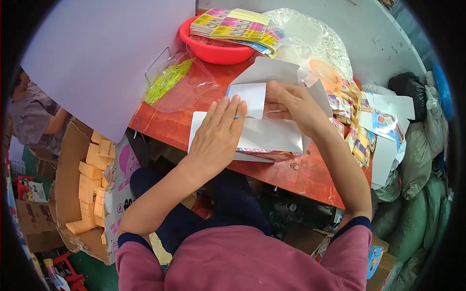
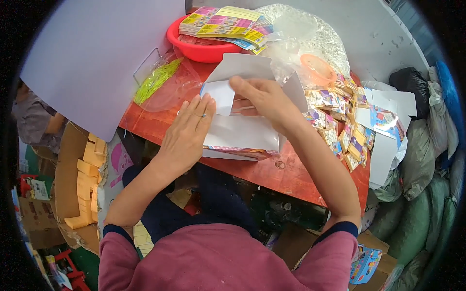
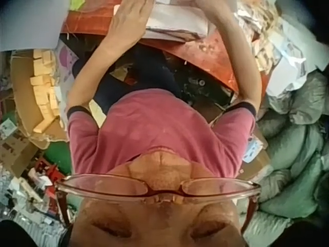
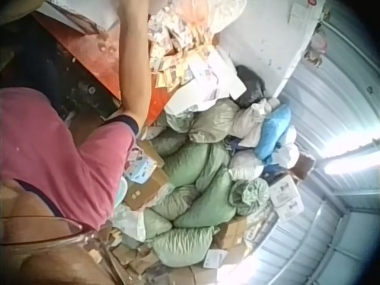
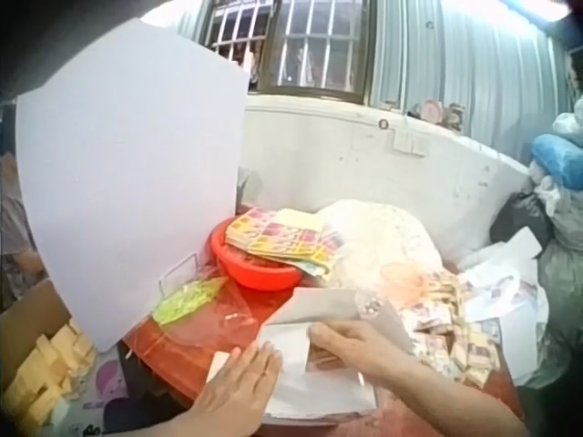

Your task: Package small toy parts into boxes and organize plastic toy components.

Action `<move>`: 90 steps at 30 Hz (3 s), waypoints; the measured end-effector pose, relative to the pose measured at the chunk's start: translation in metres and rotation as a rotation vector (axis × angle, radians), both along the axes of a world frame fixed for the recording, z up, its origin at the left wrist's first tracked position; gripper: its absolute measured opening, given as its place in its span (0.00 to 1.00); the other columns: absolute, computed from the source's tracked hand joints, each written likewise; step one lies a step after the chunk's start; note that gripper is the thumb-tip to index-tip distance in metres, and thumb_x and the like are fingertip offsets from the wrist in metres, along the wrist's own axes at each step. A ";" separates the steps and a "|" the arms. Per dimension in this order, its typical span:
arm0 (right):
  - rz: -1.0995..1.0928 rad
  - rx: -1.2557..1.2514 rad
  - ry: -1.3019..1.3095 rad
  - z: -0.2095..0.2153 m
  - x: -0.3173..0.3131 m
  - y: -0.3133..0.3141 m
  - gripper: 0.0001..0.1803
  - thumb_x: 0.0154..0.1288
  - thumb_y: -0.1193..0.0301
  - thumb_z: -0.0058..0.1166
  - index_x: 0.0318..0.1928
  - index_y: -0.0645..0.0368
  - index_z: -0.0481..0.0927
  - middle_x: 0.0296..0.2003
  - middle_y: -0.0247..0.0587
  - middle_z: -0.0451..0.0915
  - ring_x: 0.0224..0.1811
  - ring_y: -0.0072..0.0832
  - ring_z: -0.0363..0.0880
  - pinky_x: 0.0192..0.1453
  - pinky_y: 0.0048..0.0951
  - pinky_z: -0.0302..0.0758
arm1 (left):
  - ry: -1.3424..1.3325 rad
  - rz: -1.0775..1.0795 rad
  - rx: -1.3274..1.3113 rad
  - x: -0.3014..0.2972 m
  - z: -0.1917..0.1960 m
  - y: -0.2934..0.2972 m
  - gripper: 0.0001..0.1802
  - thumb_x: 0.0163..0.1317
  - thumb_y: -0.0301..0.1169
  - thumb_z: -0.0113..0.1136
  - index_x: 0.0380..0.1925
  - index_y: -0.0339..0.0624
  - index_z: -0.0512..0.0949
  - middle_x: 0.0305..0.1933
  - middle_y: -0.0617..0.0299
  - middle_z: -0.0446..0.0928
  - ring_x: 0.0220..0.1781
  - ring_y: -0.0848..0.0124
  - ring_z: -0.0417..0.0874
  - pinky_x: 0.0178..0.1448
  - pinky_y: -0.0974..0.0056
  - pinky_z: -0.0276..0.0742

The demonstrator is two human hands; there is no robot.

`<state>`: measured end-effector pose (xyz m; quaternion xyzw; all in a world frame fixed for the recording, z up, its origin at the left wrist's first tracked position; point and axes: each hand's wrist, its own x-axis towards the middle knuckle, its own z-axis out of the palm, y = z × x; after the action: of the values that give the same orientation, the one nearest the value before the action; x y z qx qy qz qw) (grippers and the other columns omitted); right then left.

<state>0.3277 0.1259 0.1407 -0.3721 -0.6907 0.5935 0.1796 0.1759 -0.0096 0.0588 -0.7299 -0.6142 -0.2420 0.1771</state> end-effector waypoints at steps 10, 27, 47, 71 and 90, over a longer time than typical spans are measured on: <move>0.124 0.530 -0.334 -0.045 -0.020 0.029 0.10 0.54 0.73 0.60 0.29 0.67 0.74 0.23 0.39 0.78 0.27 0.20 0.77 0.29 0.24 0.71 | -0.218 -0.159 -0.002 -0.007 -0.008 -0.008 0.28 0.61 0.40 0.56 0.52 0.25 0.69 0.61 0.39 0.65 0.65 0.49 0.65 0.69 0.50 0.57; -0.264 1.532 0.242 0.004 0.054 -0.013 0.16 0.66 0.72 0.50 0.54 0.61 0.73 0.51 0.44 0.76 0.51 0.33 0.76 0.55 0.34 0.73 | -0.192 -0.217 -0.006 -0.004 -0.006 -0.009 0.27 0.58 0.44 0.58 0.48 0.31 0.74 0.56 0.46 0.71 0.63 0.53 0.66 0.67 0.50 0.59; -0.107 0.674 -0.476 -0.045 0.046 0.024 0.34 0.56 0.54 0.56 0.59 0.62 0.68 0.43 0.53 0.80 0.43 0.40 0.80 0.50 0.33 0.73 | -0.253 -0.274 -0.048 0.004 -0.014 -0.018 0.27 0.56 0.43 0.61 0.47 0.31 0.75 0.57 0.45 0.70 0.66 0.51 0.64 0.68 0.49 0.58; 0.747 0.604 -0.639 0.002 -0.027 0.049 0.40 0.49 0.51 0.63 0.59 0.61 0.70 0.48 0.53 0.77 0.51 0.41 0.76 0.54 0.32 0.71 | -0.337 -0.282 -0.054 -0.003 -0.023 -0.027 0.25 0.59 0.47 0.56 0.48 0.39 0.76 0.59 0.48 0.67 0.66 0.51 0.63 0.67 0.45 0.60; 0.664 1.037 -0.608 -0.017 0.000 0.040 0.41 0.56 0.43 0.52 0.62 0.59 0.64 0.48 0.56 0.76 0.50 0.48 0.76 0.53 0.43 0.70 | -0.393 -0.216 0.053 0.009 -0.023 -0.025 0.33 0.50 0.47 0.66 0.53 0.43 0.73 0.65 0.47 0.61 0.69 0.50 0.58 0.69 0.45 0.56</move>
<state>0.3279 0.1656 0.1240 -0.1566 -0.9828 0.0788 -0.0587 0.1849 -0.0343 0.0358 -0.7255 -0.5485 -0.4130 0.0463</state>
